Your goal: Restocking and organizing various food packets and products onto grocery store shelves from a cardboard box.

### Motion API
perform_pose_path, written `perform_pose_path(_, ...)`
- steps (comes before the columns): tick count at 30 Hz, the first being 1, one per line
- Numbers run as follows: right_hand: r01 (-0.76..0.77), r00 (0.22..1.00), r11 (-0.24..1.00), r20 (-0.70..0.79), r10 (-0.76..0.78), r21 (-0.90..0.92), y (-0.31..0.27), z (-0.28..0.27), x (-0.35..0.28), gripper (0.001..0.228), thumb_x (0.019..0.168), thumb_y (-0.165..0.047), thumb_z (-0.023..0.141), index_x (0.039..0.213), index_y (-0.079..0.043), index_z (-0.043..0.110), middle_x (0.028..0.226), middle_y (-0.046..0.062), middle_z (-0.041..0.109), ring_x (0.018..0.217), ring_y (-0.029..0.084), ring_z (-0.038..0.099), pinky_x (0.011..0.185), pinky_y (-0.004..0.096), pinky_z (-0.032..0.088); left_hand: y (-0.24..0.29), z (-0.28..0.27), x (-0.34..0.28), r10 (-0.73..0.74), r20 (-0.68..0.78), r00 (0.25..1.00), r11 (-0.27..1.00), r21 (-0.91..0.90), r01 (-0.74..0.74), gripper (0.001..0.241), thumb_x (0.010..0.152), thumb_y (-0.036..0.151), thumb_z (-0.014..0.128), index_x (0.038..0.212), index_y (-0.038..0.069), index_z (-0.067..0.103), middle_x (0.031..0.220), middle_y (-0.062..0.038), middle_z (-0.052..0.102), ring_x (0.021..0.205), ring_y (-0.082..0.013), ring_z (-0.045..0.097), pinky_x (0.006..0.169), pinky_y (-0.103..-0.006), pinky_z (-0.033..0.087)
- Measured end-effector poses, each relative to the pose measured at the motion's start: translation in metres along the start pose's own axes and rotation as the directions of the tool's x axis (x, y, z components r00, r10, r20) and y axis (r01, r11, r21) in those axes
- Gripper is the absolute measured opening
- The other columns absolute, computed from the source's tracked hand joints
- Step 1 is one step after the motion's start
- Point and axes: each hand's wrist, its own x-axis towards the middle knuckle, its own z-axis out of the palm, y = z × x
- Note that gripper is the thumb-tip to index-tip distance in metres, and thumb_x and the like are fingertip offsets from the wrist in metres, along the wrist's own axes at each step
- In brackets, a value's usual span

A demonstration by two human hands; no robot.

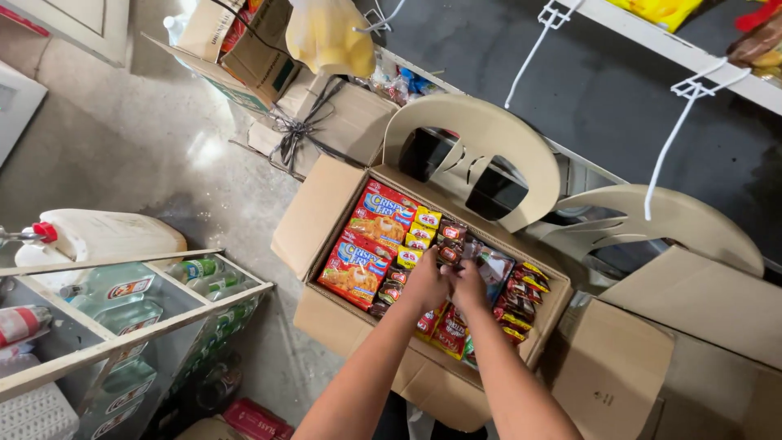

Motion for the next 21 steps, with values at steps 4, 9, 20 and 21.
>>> perform_pose_path(4,0.0,0.991,0.996,-0.136,-0.012,-0.091,0.015,-0.011,-0.014,0.034,0.092,-0.027,0.073,0.116,-0.004,0.064,0.096,0.017,0.076,0.084,0.028,0.07,0.076,0.04,0.054,0.009,-0.008,-0.015,0.034,0.023,0.999,0.999,0.027,-0.034,0.07,0.089,0.017,0.068,0.149,-0.005,0.038,0.146,-0.031,0.049,0.139,-0.0418,0.047,0.115,-0.0424,0.039)
perform_pose_path(9,0.391,0.847,0.804,-0.166,-0.504,-0.449,-0.011,-0.038,-0.069,0.03,0.094,-0.033,0.071,0.104,-0.006,0.065,0.099,0.016,0.07,0.091,0.035,0.068,0.08,0.044,0.052,0.05,-0.028,-0.063,0.115,-0.013,0.993,0.993,0.012,-0.115,0.07,0.082,0.015,0.073,0.143,-0.001,0.043,0.132,-0.029,0.052,0.12,-0.0452,0.054,0.099,-0.0459,0.048)
perform_pose_path(20,0.467,0.853,0.823,-0.082,-0.516,-0.323,-0.114,-0.105,-0.225,0.026,0.094,-0.03,0.071,0.095,-0.006,0.061,0.08,0.01,0.062,0.072,0.019,0.059,0.067,0.036,0.05,0.149,-0.08,-0.146,0.258,-0.226,0.939,0.908,-0.274,-0.316,0.023,0.089,0.02,0.079,0.085,0.003,0.065,0.082,-0.008,0.061,0.077,-0.0196,0.06,0.071,-0.0322,0.05)
perform_pose_path(21,0.563,0.779,0.771,-0.12,-0.615,-0.297,-0.113,-0.108,-0.219,0.024,0.092,-0.027,0.072,0.097,-0.007,0.061,0.087,0.009,0.063,0.077,0.017,0.06,0.07,0.034,0.05,0.157,-0.082,-0.143,0.255,-0.224,0.941,0.867,-0.379,-0.325,0.02,0.089,0.016,0.078,0.085,0.003,0.064,0.08,-0.005,0.061,0.077,-0.0161,0.059,0.071,-0.0299,0.051)
